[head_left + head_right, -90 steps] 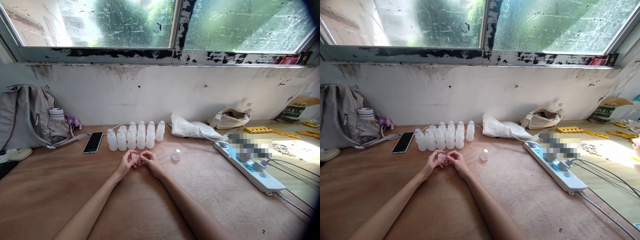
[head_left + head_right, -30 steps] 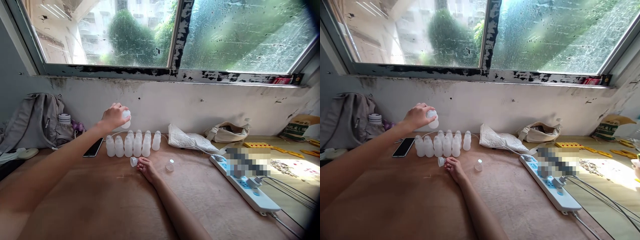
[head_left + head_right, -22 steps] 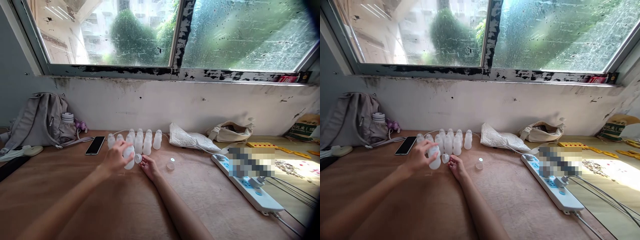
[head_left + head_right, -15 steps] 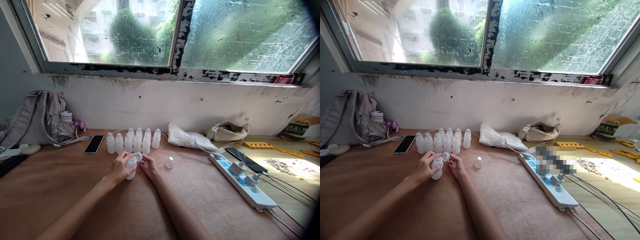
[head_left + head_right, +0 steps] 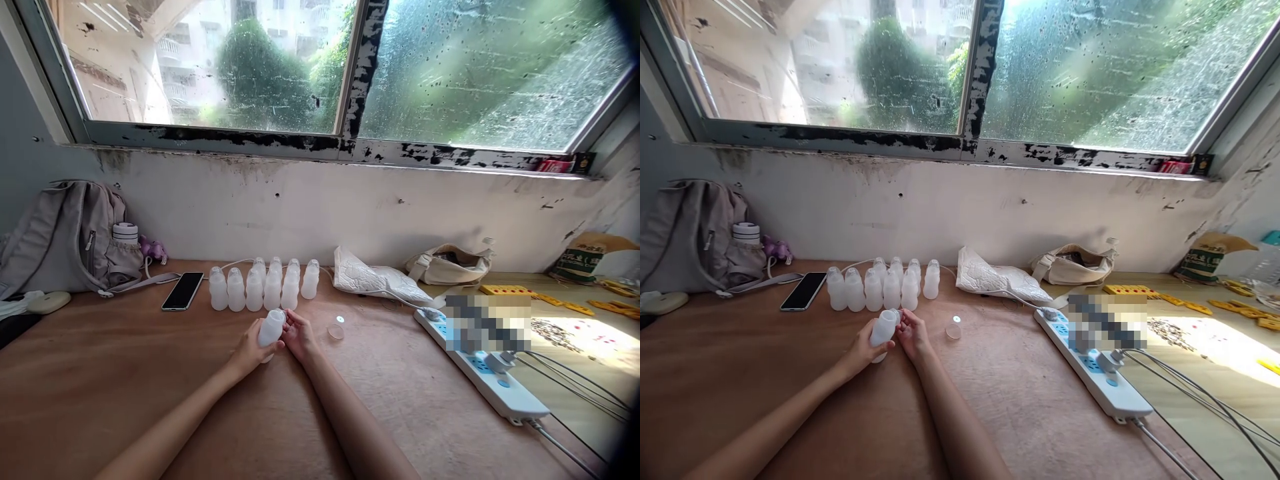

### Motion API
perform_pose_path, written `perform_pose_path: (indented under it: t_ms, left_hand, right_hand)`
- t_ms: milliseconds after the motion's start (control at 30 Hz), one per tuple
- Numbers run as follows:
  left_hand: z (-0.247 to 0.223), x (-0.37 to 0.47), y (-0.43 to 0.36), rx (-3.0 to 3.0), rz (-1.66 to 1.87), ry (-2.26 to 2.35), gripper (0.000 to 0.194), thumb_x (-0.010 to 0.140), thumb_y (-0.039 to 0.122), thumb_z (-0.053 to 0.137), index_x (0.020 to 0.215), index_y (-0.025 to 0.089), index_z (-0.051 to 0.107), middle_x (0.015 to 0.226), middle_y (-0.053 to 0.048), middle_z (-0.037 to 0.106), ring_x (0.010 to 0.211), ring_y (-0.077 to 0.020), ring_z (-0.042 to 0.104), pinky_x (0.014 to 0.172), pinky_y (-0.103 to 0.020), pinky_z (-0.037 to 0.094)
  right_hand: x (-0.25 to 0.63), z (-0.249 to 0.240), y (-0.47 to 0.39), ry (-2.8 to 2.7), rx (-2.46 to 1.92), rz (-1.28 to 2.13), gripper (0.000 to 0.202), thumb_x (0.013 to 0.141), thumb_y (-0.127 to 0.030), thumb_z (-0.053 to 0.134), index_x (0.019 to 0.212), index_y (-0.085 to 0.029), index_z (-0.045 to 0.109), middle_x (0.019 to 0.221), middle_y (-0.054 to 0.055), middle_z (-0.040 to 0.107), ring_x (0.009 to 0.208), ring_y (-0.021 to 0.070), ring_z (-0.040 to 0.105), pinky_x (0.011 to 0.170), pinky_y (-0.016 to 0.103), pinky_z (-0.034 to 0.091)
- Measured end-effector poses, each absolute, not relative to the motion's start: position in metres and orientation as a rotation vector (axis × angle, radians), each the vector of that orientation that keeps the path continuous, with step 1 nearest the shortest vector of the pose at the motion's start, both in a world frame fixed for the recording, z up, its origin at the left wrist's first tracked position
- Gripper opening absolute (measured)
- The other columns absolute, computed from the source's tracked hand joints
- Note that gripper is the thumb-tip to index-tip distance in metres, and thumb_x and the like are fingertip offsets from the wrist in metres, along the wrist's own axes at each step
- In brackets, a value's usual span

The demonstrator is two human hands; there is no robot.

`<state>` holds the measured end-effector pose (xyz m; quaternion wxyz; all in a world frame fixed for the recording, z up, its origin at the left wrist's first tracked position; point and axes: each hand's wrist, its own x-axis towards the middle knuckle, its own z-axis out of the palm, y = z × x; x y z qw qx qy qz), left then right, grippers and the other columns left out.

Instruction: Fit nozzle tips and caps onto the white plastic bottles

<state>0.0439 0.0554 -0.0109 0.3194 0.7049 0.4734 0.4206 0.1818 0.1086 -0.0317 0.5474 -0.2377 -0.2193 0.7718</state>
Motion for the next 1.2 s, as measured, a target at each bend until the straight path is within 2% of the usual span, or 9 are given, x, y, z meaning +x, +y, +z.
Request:
perform_pose_path:
  t_ms: [67, 200, 267, 367, 600, 800, 1200]
  left_hand:
    - [-0.011, 0.04, 0.061, 1.793, 1.125, 1.219, 0.043, 0.065, 0.045, 0.061, 0.096, 0.016, 0.052, 0.093, -0.007, 0.061, 0.085, -0.0207, 0.056, 0.073, -0.029, 0.043]
    - [-0.011, 0.031, 0.07, 1.653, 1.188, 1.169, 0.052, 0.062, 0.045, 0.064, 0.102, 0.018, 0.044, 0.081, -0.002, 0.06, 0.074, -0.017, 0.056, 0.066, -0.027, 0.044]
    - [-0.009, 0.027, 0.072, 1.676, 1.177, 1.166, 0.045, 0.062, 0.044, 0.064, 0.094, 0.018, 0.046, 0.075, -0.001, 0.058, 0.07, -0.0158, 0.055, 0.064, -0.026, 0.043]
    - [-0.004, 0.024, 0.072, 1.78, 1.157, 1.228, 0.035, 0.064, 0.044, 0.062, 0.086, 0.018, 0.054, 0.078, -0.002, 0.056, 0.075, -0.017, 0.055, 0.069, -0.027, 0.043]
    - [-0.003, 0.027, 0.07, 1.87, 1.133, 1.367, 0.037, 0.06, 0.045, 0.064, 0.089, 0.02, 0.062, 0.08, -0.003, 0.054, 0.076, -0.0195, 0.055, 0.068, -0.028, 0.044]
    - [-0.003, 0.028, 0.07, 1.896, 1.145, 1.39, 0.036, 0.06, 0.044, 0.064, 0.088, 0.021, 0.061, 0.079, -0.002, 0.054, 0.075, -0.0193, 0.055, 0.067, -0.028, 0.043]
    - [0.0, 0.025, 0.068, 1.891, 1.163, 1.402, 0.033, 0.062, 0.042, 0.064, 0.086, 0.02, 0.062, 0.074, -0.002, 0.053, 0.072, -0.0183, 0.055, 0.068, -0.028, 0.044]
  right_hand:
    - [0.182, -0.032, 0.11, -0.524, -0.568, 1.816, 0.007, 0.065, -0.023, 0.062, 0.065, -0.017, 0.057, 0.059, -0.001, 0.054, 0.047, 0.009, 0.045, 0.052, 0.023, 0.041]
    - [0.184, -0.03, 0.111, -0.538, -0.588, 1.78, 0.007, 0.065, -0.023, 0.062, 0.066, -0.018, 0.057, 0.061, -0.001, 0.055, 0.049, 0.0103, 0.047, 0.053, 0.025, 0.041]
    - [0.186, -0.029, 0.112, -0.548, -0.6, 1.756, 0.008, 0.065, -0.024, 0.061, 0.066, -0.018, 0.057, 0.061, 0.0, 0.055, 0.049, 0.0105, 0.047, 0.052, 0.025, 0.041]
    - [0.193, -0.026, 0.115, -0.575, -0.628, 1.711, 0.008, 0.065, -0.024, 0.062, 0.065, -0.018, 0.056, 0.059, -0.001, 0.054, 0.047, 0.0095, 0.045, 0.05, 0.024, 0.04]
    - [0.212, -0.006, 0.117, -0.764, -0.7, 1.609, 0.012, 0.062, -0.023, 0.067, 0.067, -0.016, 0.058, 0.058, -0.001, 0.054, 0.048, 0.0093, 0.048, 0.049, 0.023, 0.039]
    - [0.215, 0.011, 0.114, -1.092, -0.791, 1.438, 0.012, 0.066, -0.026, 0.065, 0.067, -0.015, 0.059, 0.056, -0.001, 0.053, 0.048, 0.0089, 0.045, 0.05, 0.024, 0.04]
    - [0.207, 0.022, 0.108, -1.289, -0.874, 1.321, 0.018, 0.068, -0.032, 0.063, 0.067, -0.016, 0.057, 0.058, -0.001, 0.055, 0.047, 0.0089, 0.047, 0.048, 0.024, 0.04]
